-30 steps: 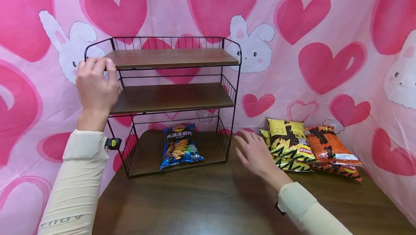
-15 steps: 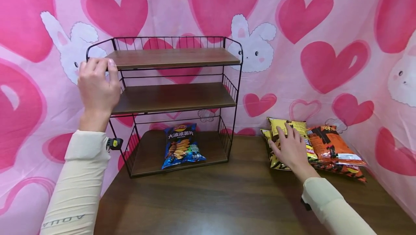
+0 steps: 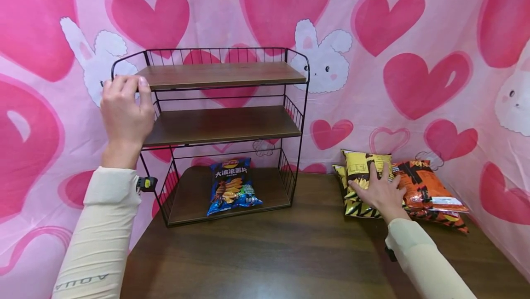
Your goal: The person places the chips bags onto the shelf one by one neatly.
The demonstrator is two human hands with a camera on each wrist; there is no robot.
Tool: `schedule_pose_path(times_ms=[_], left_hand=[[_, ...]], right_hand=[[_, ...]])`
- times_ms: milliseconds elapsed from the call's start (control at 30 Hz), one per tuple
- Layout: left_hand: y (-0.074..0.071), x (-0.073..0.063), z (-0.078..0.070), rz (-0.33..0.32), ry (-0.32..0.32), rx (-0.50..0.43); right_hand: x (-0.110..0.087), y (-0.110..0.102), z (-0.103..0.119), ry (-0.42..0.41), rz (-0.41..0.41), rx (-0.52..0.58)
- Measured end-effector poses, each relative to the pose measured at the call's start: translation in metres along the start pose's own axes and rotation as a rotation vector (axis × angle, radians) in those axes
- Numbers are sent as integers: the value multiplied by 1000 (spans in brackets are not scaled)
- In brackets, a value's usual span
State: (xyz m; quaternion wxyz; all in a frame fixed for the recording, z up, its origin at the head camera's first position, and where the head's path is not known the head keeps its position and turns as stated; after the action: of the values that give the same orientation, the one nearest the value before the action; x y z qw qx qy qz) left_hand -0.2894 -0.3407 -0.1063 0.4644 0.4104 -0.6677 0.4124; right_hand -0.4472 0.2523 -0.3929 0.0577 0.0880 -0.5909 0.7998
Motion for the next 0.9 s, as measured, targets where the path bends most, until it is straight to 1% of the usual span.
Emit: schedule_pose_path(times_ms=[100, 200, 500, 700, 767, 900], left_hand=[[0, -1, 1, 5, -3, 2], [0, -1, 2, 3, -8, 3], [-1, -1, 1, 2, -11, 7], [-1, 0, 1, 3, -7, 8], [-1, -1, 1, 3, -5, 5], [-1, -1, 0, -1, -7, 7]], right_hand=[[-1, 2, -1, 12, 34, 10], [0, 4, -1, 10, 51, 15], [-1, 4, 1, 4, 61, 17], [-1, 2, 1, 10, 83, 34], [-1, 1, 0, 13, 81, 46], [-1, -4, 0, 5, 43, 62]])
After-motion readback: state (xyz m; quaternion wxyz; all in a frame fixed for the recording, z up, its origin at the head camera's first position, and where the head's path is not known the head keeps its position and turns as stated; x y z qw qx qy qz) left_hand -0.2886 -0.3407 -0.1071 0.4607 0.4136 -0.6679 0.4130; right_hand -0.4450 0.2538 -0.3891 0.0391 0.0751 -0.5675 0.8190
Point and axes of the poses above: each hand's wrist, its own x-axis towards the middle knuckle, its own y-axis out of the palm, z = x × y, the point moved 8 cm from there along x, towards the middle knuckle, and after that the axes turned 1 degree about z, right-handed, at the moved point
